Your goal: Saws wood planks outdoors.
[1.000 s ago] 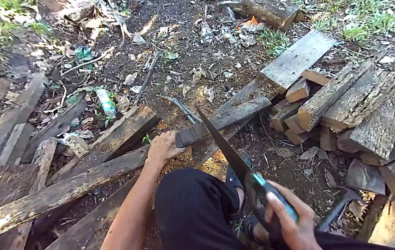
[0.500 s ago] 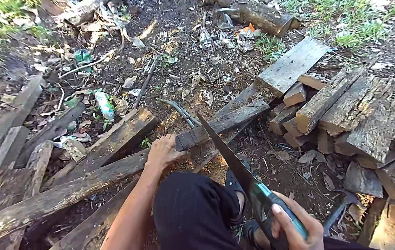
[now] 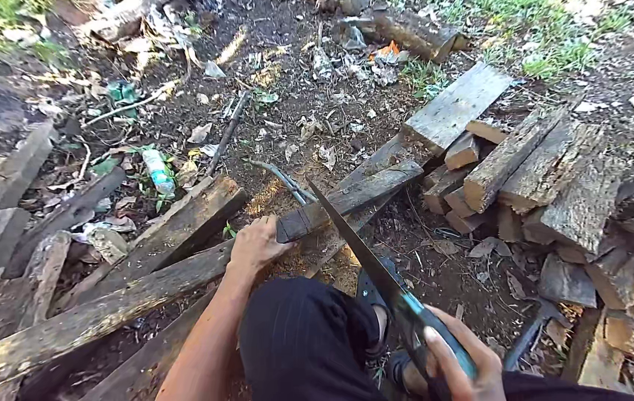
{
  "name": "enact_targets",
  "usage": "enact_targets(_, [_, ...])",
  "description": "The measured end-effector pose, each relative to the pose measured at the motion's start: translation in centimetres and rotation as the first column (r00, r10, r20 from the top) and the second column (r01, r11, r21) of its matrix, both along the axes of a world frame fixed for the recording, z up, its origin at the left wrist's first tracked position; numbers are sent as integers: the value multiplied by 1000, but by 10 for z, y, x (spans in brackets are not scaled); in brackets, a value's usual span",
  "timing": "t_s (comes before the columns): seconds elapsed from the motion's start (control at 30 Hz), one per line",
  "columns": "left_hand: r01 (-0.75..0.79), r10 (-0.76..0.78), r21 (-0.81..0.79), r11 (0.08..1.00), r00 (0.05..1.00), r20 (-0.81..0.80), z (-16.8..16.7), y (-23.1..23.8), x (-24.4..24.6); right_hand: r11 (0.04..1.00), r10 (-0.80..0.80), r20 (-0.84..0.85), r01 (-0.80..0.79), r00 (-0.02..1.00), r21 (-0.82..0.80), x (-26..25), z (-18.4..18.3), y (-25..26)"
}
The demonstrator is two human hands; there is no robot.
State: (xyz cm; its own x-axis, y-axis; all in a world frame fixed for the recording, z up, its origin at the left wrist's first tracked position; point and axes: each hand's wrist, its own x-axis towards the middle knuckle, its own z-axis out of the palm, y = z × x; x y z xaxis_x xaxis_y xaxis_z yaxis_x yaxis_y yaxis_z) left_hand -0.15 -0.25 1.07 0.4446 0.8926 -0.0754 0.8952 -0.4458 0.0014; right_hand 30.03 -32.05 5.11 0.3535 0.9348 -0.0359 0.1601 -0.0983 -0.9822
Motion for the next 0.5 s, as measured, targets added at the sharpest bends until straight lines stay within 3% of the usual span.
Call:
enact_targets(0.07, [5,-5,1,1000,1000,-6,-2,2,2,999,-34,-8,34,999,13,-6,-3,25])
enact_targets(0.2, [-26,25,-15,1000,999,-41,-7,1,0,999,-47,-25,47,999,19,-35,-37,165])
enact_targets(0.27, [-36,34,-33,999,998,-44,-3,1,-2,999,-32,-63,32,997,-11,-39,-40,187])
enact_targets(0.33, [-32,30,-47,998,998,-50,-1,-1,-1,1000,-23,-27,23,999,18,-32,-43,152])
enact_targets(0.5, [-7,7,-14,1000,999,-45,-2,-1,0,1000,-5,41,6,999,-9,-2,-6,-1])
